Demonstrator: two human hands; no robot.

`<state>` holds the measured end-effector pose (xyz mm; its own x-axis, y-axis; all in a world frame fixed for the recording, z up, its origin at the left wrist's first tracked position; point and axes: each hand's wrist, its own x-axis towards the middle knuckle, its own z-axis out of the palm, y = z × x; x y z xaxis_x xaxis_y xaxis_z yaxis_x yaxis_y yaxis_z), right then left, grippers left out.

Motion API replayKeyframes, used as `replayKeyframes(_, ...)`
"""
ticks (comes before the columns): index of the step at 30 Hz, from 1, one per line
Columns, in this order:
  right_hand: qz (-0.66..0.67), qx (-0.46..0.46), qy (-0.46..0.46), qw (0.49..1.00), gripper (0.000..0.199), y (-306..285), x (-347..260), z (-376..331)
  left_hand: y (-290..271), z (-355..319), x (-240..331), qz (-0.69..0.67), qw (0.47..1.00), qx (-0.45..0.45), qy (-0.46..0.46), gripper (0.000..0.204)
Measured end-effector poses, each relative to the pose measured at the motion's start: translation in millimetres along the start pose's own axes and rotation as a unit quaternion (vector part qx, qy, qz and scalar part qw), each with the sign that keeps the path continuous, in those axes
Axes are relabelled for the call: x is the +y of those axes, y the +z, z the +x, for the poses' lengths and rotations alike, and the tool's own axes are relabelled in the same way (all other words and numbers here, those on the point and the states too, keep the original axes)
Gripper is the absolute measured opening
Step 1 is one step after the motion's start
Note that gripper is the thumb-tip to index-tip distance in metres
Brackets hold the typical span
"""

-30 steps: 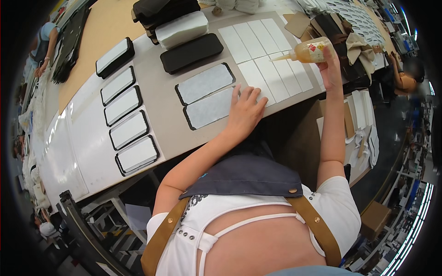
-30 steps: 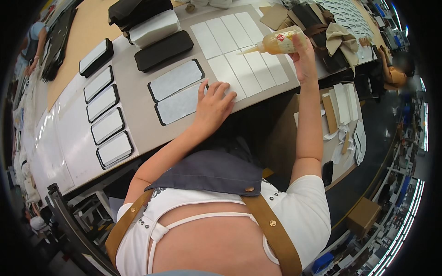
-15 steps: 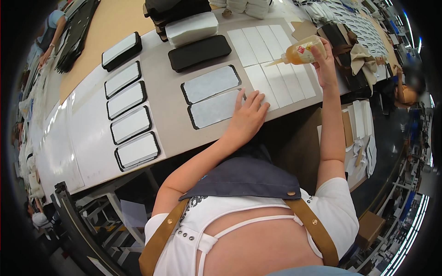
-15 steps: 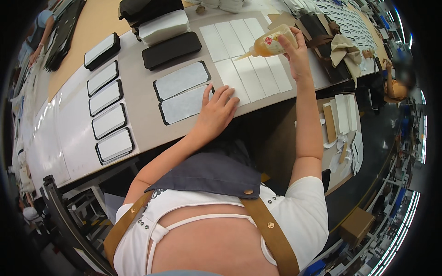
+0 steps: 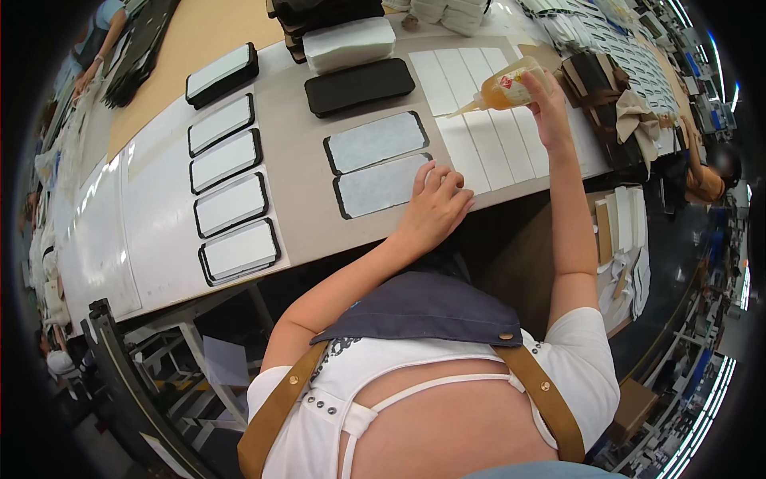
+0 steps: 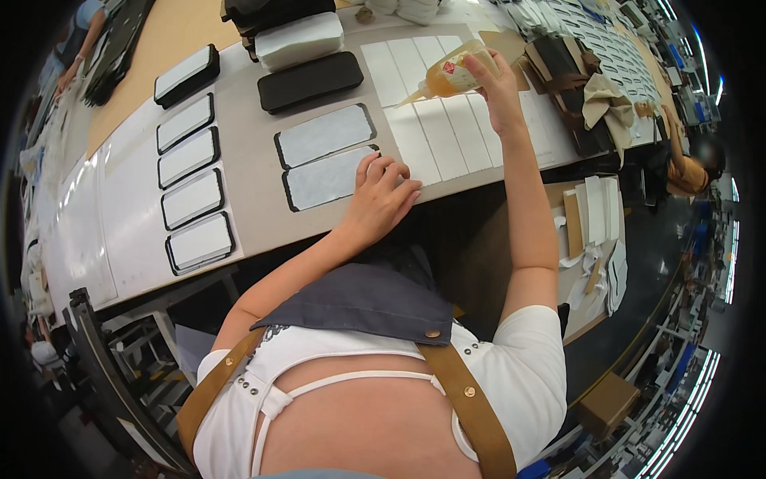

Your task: The person adheres protective sheets onto panels, lays out white foam strips on the workbench, applies glue across the strips using a squeeze bottle, and attaches a glued strip onto a panel.

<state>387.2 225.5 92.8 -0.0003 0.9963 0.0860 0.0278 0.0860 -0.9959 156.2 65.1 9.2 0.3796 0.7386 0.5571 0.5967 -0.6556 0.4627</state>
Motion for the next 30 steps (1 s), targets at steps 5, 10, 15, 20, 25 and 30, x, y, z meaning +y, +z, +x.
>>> replayKeyframes(5,-0.024,-0.005,-0.004,1.0,0.066,9.5,9.7,5.4,-0.8,0.4,-0.4,-0.01,1.0,0.01,0.002,0.011)
replayKeyframes(10,-0.034,-0.019,-0.003,0.999,0.067,15.0,11.0,6.8,-1.5,0.5,-0.5,-0.018,1.0,0.015,-0.002,0.01)
replayKeyframes(15,-0.038,-0.016,-0.006,0.999,0.068,18.1,10.8,7.4,-1.9,0.9,-0.7,-0.021,1.0,0.016,-0.005,0.009)
replayKeyframes(20,-0.034,-0.019,-0.006,0.999,0.067,17.4,12.2,8.8,-1.9,1.1,-0.8,-0.023,1.0,0.021,-0.004,0.009)
replayKeyframes(25,-0.034,-0.022,-0.009,0.999,0.068,16.8,13.0,9.2,-2.8,1.7,-1.2,-0.027,0.999,0.021,-0.004,0.008)
replayKeyframes(30,-0.043,-0.03,-0.012,0.999,0.066,15.7,14.0,10.5,-2.9,1.5,-0.9,-0.026,0.999,0.023,-0.006,0.008)
